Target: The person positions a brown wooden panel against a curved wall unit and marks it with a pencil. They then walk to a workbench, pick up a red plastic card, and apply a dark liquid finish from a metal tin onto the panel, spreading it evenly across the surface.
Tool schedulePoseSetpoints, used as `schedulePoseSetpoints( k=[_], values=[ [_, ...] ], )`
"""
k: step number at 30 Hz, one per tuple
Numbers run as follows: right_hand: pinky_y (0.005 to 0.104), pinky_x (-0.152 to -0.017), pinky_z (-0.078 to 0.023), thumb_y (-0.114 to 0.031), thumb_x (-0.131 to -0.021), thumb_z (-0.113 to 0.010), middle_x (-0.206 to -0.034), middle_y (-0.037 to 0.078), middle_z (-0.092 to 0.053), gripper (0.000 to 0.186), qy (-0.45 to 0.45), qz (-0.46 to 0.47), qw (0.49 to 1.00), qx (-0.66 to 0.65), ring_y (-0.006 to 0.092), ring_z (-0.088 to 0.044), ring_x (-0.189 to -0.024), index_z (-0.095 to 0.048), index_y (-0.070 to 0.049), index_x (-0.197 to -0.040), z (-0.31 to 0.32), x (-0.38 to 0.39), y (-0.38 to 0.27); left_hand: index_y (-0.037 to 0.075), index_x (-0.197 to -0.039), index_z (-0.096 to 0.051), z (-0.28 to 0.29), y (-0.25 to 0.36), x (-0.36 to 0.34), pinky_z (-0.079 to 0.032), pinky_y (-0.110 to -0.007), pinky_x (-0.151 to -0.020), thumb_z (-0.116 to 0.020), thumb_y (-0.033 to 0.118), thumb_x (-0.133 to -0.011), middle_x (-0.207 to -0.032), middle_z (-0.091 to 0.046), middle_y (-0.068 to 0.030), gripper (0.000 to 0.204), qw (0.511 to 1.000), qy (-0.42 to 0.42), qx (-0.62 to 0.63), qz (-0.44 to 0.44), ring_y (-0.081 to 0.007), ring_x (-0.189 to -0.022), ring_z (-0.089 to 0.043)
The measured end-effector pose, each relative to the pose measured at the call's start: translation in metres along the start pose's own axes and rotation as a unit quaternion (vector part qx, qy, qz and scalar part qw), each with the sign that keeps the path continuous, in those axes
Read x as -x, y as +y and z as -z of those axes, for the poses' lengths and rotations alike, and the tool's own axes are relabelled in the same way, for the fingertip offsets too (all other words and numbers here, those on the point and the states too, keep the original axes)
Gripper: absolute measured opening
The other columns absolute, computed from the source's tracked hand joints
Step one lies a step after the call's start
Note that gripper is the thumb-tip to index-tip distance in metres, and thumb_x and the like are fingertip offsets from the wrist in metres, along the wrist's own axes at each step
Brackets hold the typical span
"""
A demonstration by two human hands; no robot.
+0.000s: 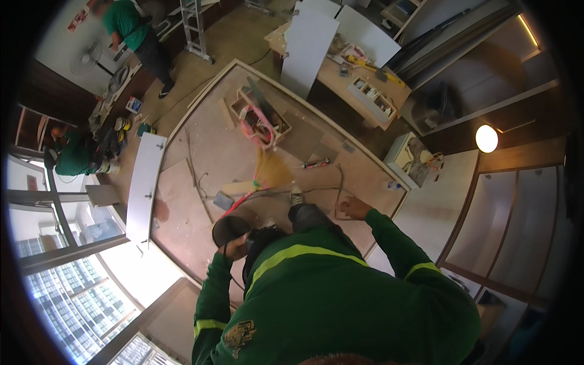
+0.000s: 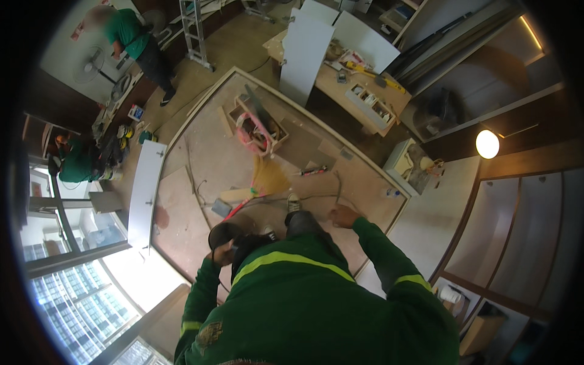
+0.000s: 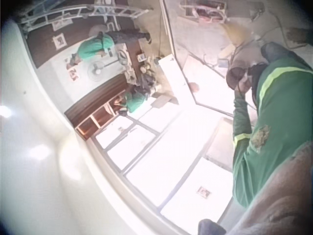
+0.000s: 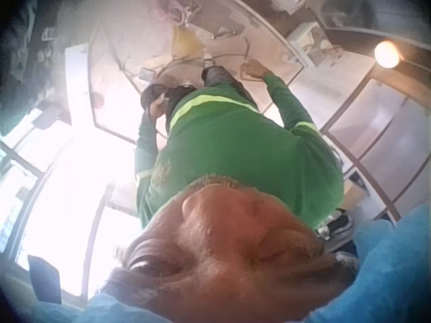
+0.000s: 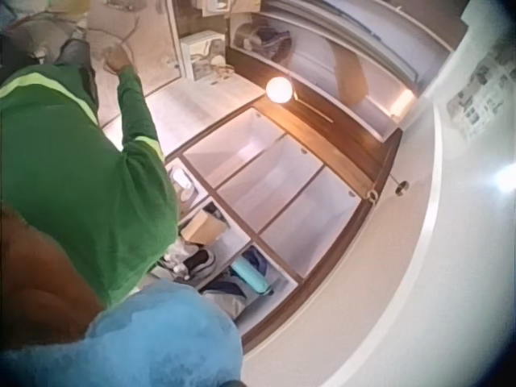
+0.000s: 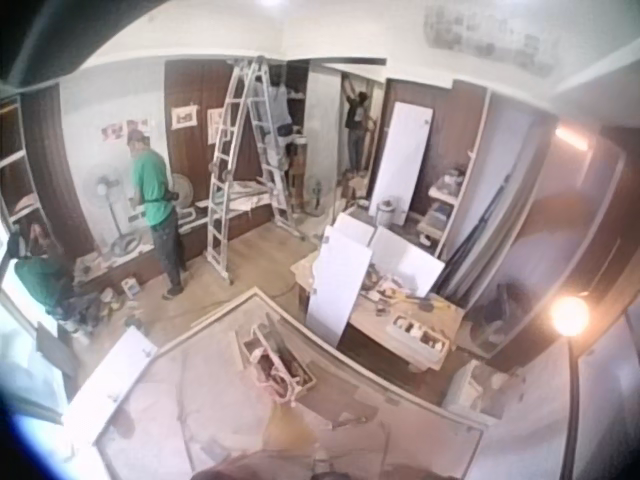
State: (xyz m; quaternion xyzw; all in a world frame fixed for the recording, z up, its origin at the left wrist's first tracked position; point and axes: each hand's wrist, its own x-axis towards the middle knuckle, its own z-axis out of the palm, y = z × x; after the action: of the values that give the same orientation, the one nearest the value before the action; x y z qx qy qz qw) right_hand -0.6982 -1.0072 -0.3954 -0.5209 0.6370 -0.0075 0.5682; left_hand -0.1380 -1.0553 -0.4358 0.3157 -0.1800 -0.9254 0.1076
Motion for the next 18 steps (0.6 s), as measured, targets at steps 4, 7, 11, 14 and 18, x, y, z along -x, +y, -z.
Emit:
schedulePoseSetpoints(
  k=[4,7,11,14,18],
  values=[
    [0.0425,-0.1,-0.053,-0.049,-0.106,-0.058,-0.129,0.015,-0.072,0.049,-0.174,0.171,0.969,-0.026,0.0294,-0.07,-0.115,-0.072,-0.01,-0.132,0.049,0.047,-0.138,0.004,-0.163,-0.036,-0.047,0.006,-0.002,-0.041,-0.047,-0.122,-0.075,0.058,-0.092,-0.157,-0.054,-0.0142,0.097,0.999,-0.014,0.03,-0.021,-0.0284,-0.144,-0.052],
    [0.041,-0.098,-0.054,-0.044,-0.107,-0.056,-0.125,0.015,-0.074,0.046,-0.185,0.19,0.963,0.05,0.0293,-0.072,-0.111,-0.074,-0.009,-0.129,0.03,0.035,-0.17,0.004,-0.162,-0.036,-0.06,0.006,-0.001,-0.047,-0.037,-0.101,-0.075,0.071,-0.087,-0.141,-0.058,-0.0091,0.108,0.992,0.038,-0.092,-0.077,-0.0222,-0.123,-0.057],
    [0.0411,-0.094,-0.055,-0.038,-0.106,-0.056,-0.11,0.015,-0.078,0.041,-0.159,0.2,0.967,0.006,0.0291,-0.074,-0.101,-0.076,-0.007,-0.125,0.019,0.003,-0.164,0.001,-0.155,-0.042,-0.097,0.018,-0.004,-0.047,-0.028,-0.083,-0.084,0.068,-0.08,-0.12,-0.059,-0.0032,0.109,0.965,0.083,-0.21,-0.13,-0.0145,-0.102,-0.055],
    [0.0414,-0.091,-0.055,-0.035,-0.107,-0.056,-0.11,0.016,-0.077,0.04,-0.208,0.212,0.953,0.061,0.0291,-0.074,-0.1,-0.074,-0.004,-0.124,0.028,-0.014,-0.175,0.001,-0.153,-0.042,-0.118,0.024,-0.001,-0.049,-0.033,-0.094,-0.093,0.049,-0.076,-0.125,-0.059,-0.0048,0.105,0.953,0.122,-0.243,-0.137,-0.0165,-0.11,-0.056],
    [0.0427,-0.089,-0.054,-0.03,-0.105,-0.058,-0.11,0.018,-0.076,0.036,-0.259,0.217,0.93,0.142,0.0329,-0.073,-0.1,-0.075,-0.002,-0.119,0.046,-0.033,-0.193,0.001,-0.156,-0.039,-0.145,0.042,-0.004,-0.045,-0.039,-0.112,-0.099,0.024,-0.072,-0.136,-0.059,-0.0087,0.105,0.954,0.157,-0.234,-0.101,-0.0203,-0.127,-0.055]
  ],
)
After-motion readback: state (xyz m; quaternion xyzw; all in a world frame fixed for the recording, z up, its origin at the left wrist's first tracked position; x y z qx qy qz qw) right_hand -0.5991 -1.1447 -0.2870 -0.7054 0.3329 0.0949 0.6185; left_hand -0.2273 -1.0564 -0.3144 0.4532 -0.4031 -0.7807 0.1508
